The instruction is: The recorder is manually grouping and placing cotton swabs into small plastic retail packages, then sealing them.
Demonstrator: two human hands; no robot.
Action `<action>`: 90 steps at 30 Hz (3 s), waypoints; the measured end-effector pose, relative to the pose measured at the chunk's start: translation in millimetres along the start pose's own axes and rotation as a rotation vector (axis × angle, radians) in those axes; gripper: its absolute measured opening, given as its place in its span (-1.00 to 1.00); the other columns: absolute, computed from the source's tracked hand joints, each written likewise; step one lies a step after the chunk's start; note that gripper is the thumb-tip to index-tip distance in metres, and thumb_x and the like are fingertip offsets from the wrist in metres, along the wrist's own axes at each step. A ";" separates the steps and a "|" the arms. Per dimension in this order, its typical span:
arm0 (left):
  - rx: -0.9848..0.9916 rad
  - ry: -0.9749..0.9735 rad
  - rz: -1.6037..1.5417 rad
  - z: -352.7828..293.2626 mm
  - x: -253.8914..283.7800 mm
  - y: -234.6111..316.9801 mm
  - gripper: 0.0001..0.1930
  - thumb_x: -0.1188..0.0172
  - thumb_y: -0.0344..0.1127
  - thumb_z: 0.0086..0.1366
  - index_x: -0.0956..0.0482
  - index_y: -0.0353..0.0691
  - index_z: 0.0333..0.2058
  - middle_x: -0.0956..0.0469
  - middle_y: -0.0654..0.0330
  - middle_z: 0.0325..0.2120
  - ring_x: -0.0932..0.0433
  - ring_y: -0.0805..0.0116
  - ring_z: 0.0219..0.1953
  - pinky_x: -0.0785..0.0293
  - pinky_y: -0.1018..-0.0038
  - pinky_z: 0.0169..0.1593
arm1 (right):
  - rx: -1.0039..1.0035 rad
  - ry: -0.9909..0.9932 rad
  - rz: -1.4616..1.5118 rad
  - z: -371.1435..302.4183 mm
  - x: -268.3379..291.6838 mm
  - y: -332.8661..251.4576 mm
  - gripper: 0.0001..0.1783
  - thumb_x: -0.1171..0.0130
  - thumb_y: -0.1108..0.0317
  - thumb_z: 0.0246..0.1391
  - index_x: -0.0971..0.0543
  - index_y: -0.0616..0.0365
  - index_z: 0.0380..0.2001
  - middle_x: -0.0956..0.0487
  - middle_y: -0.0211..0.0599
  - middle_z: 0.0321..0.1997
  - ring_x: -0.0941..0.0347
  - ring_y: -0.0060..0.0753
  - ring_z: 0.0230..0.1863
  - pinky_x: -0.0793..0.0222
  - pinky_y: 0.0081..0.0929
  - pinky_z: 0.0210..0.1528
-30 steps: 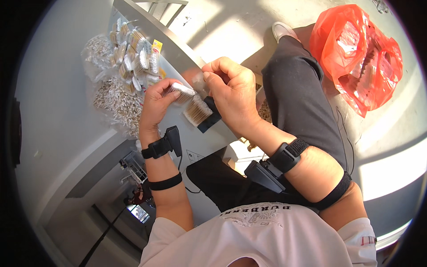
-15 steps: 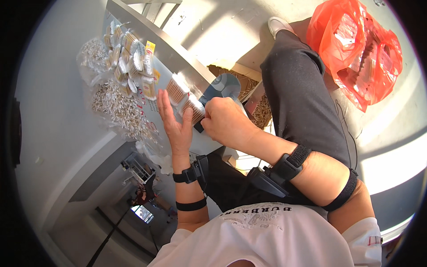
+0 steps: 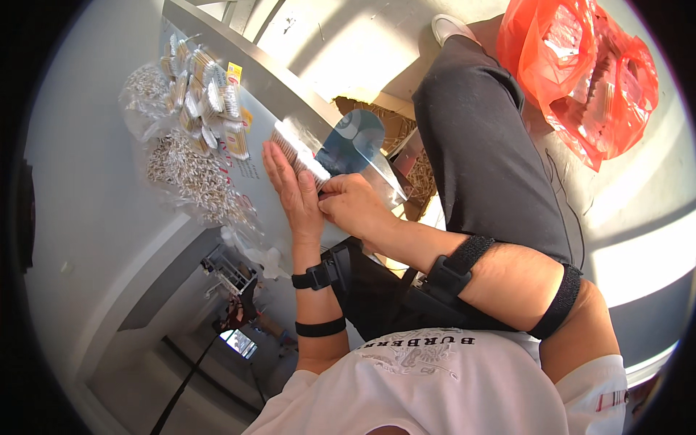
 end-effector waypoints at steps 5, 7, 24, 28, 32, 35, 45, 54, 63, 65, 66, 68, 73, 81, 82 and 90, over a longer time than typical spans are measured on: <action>-0.032 -0.005 -0.018 17.8 18.0 -3.1 -0.31 -0.01 -0.06 0.32 -0.04 -0.31 0.30 -0.09 -0.07 0.29 -0.01 -0.04 0.34 0.09 0.13 0.34 | -0.054 0.101 0.144 -2.9 4.0 0.8 -0.76 -0.11 0.47 0.12 -0.53 0.42 -0.18 -0.57 -0.18 -0.19 -0.53 -0.43 -0.17 -0.49 -0.55 -0.10; -0.020 -0.074 -0.048 33.3 23.9 -6.3 -0.29 -0.22 -0.33 0.20 -0.11 -0.31 0.28 -0.14 -0.02 0.27 -0.17 0.14 0.28 -0.07 0.29 0.30 | -0.032 0.080 0.085 -2.1 1.2 -2.0 -0.75 -0.14 0.44 0.12 -0.52 0.42 -0.19 -0.57 -0.19 -0.20 -0.53 -0.45 -0.17 -0.50 -0.57 -0.12; 0.434 0.111 -0.989 -41.0 50.8 -40.9 -0.65 -0.38 -0.65 -0.12 -0.59 -0.31 -0.27 -0.58 0.17 -0.26 -0.52 0.43 -0.21 -0.46 0.51 -0.10 | 0.631 0.072 -0.398 -25.6 -13.9 -62.3 -0.71 -0.22 0.67 -0.04 -0.61 0.24 -0.19 -0.56 -0.45 -0.27 -0.43 -0.72 -0.28 -0.35 -0.72 -0.27; 0.196 0.165 -0.869 -43.4 73.4 -12.2 -0.67 -0.37 -0.64 -0.08 -0.60 -0.33 -0.26 -0.59 0.15 -0.25 -0.53 0.41 -0.18 -0.44 0.52 -0.06 | 0.668 -0.069 -0.452 -37.0 -25.6 -66.5 -0.69 -0.20 0.69 -0.03 -0.61 0.21 -0.17 -0.52 -0.45 -0.22 -0.42 -0.72 -0.26 -0.35 -0.72 -0.24; 0.097 0.131 -0.820 -46.4 83.0 -1.9 -0.69 -0.34 -0.65 -0.05 -0.60 -0.35 -0.26 -0.60 0.14 -0.24 -0.53 0.42 -0.16 -0.43 0.56 -0.04 | 0.672 -0.132 -0.509 -40.3 -30.5 -67.3 -0.70 -0.22 0.68 -0.06 -0.60 0.22 -0.20 -0.53 -0.44 -0.21 -0.42 -0.72 -0.22 -0.34 -0.71 -0.20; 0.230 0.190 -0.913 -56.8 83.5 -15.6 -0.70 -0.32 -0.67 -0.04 -0.60 -0.34 -0.26 -0.60 0.15 -0.24 -0.53 0.44 -0.18 -0.44 0.57 -0.05 | 0.694 -0.146 -0.566 -44.3 -33.9 -67.3 -0.70 -0.23 0.66 -0.07 -0.61 0.20 -0.20 -0.53 -0.43 -0.20 -0.41 -0.70 -0.20 -0.34 -0.69 -0.19; 0.161 0.167 -0.902 -72.0 75.5 -9.5 -0.71 -0.33 -0.67 -0.05 -0.62 -0.32 -0.28 -0.59 0.21 -0.26 -0.52 0.47 -0.20 -0.44 0.58 -0.10 | 0.810 -0.159 -0.708 -53.9 -41.8 -66.2 -0.72 -0.32 0.57 -0.13 -0.61 0.16 -0.26 -0.50 -0.46 -0.30 -0.39 -0.69 -0.37 -0.29 -0.69 -0.42; 0.132 0.171 -0.883 -77.1 76.3 -9.4 -0.71 -0.34 -0.66 -0.06 -0.63 -0.31 -0.29 -0.59 0.21 -0.27 -0.53 0.47 -0.20 -0.44 0.58 -0.09 | 0.857 -0.165 -0.801 -57.4 -46.1 -65.9 -0.72 -0.33 0.55 -0.14 -0.64 0.10 -0.26 -0.51 -0.45 -0.27 -0.43 -0.63 -0.38 -0.33 -0.64 -0.41; 0.158 0.161 -0.874 -79.4 73.4 -11.7 -0.70 -0.33 -0.67 -0.08 -0.63 -0.29 -0.30 -0.59 0.21 -0.27 -0.53 0.47 -0.20 -0.44 0.58 -0.09 | 0.855 -0.161 -0.803 -55.8 -44.7 -63.2 -0.68 -0.35 0.54 -0.16 -0.64 0.09 -0.23 -0.53 -0.44 -0.25 -0.43 -0.62 -0.38 -0.33 -0.64 -0.40; 0.154 0.162 -0.881 -79.4 72.9 -11.6 -0.70 -0.33 -0.67 -0.08 -0.63 -0.29 -0.30 -0.59 0.21 -0.27 -0.53 0.47 -0.20 -0.44 0.57 -0.08 | 0.866 -0.161 -0.811 -55.7 -44.3 -63.0 -0.67 -0.35 0.54 -0.16 -0.64 0.08 -0.23 -0.53 -0.44 -0.26 -0.43 -0.62 -0.38 -0.32 -0.64 -0.41; 0.154 0.162 -0.882 -79.2 72.7 -11.5 -0.70 -0.33 -0.67 -0.08 -0.63 -0.29 -0.30 -0.59 0.21 -0.27 -0.53 0.47 -0.20 -0.44 0.57 -0.08 | 0.862 -0.161 -0.806 -55.2 -43.7 -62.7 -0.67 -0.35 0.54 -0.17 -0.64 0.08 -0.23 -0.53 -0.44 -0.26 -0.42 -0.62 -0.39 -0.32 -0.64 -0.41; 0.151 0.162 -0.876 -79.0 72.5 -11.5 -0.70 -0.33 -0.66 -0.08 -0.63 -0.29 -0.30 -0.59 0.20 -0.27 -0.53 0.47 -0.20 -0.44 0.57 -0.08 | 0.857 -0.162 -0.801 -54.8 -43.5 -62.6 -0.66 -0.35 0.54 -0.17 -0.64 0.09 -0.22 -0.53 -0.44 -0.26 -0.42 -0.62 -0.39 -0.32 -0.64 -0.41; 0.146 0.172 -0.880 -79.2 72.3 -11.7 -0.71 -0.33 -0.65 -0.07 -0.63 -0.29 -0.30 -0.59 0.20 -0.27 -0.53 0.47 -0.20 -0.45 0.57 -0.08 | 0.855 -0.153 -0.822 -54.6 -43.9 -62.9 -0.68 -0.35 0.53 -0.16 -0.64 0.08 -0.23 -0.52 -0.45 -0.26 -0.41 -0.61 -0.41 -0.32 -0.64 -0.41; 0.253 0.153 -0.910 -83.1 66.8 -23.1 -0.74 -0.28 -0.67 -0.05 -0.62 -0.36 -0.31 -0.59 0.16 -0.25 -0.53 0.46 -0.21 -0.45 0.58 -0.10 | 0.858 -0.146 -0.812 -54.4 -43.3 -61.2 -0.68 -0.34 0.54 -0.15 -0.64 0.09 -0.23 -0.52 -0.44 -0.27 -0.43 -0.60 -0.41 -0.33 -0.64 -0.42; 0.246 0.155 -0.896 -83.0 67.6 -23.4 -0.75 -0.27 -0.67 -0.04 -0.62 -0.36 -0.31 -0.59 0.17 -0.26 -0.53 0.47 -0.21 -0.45 0.59 -0.11 | 0.862 -0.147 -0.809 -54.3 -43.5 -61.3 -0.68 -0.34 0.53 -0.15 -0.64 0.09 -0.23 -0.52 -0.44 -0.27 -0.43 -0.60 -0.40 -0.33 -0.64 -0.42; 0.407 0.042 -0.933 -82.9 51.6 -40.0 -0.74 -0.27 -0.67 -0.01 -0.59 -0.36 -0.28 -0.59 0.21 -0.29 -0.54 0.50 -0.27 -0.47 0.60 -0.16 | 0.864 -0.132 -0.825 -53.2 -42.7 -60.9 -0.68 -0.36 0.53 -0.17 -0.63 0.10 -0.24 -0.51 -0.43 -0.28 -0.42 -0.60 -0.42 -0.34 -0.63 -0.43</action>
Point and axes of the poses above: each hand's wrist, its own z-axis towards the middle knuckle, its own x-axis out of the back of the hand, y = z × x, the point moved 9 cm from there along z, towards the middle knuckle
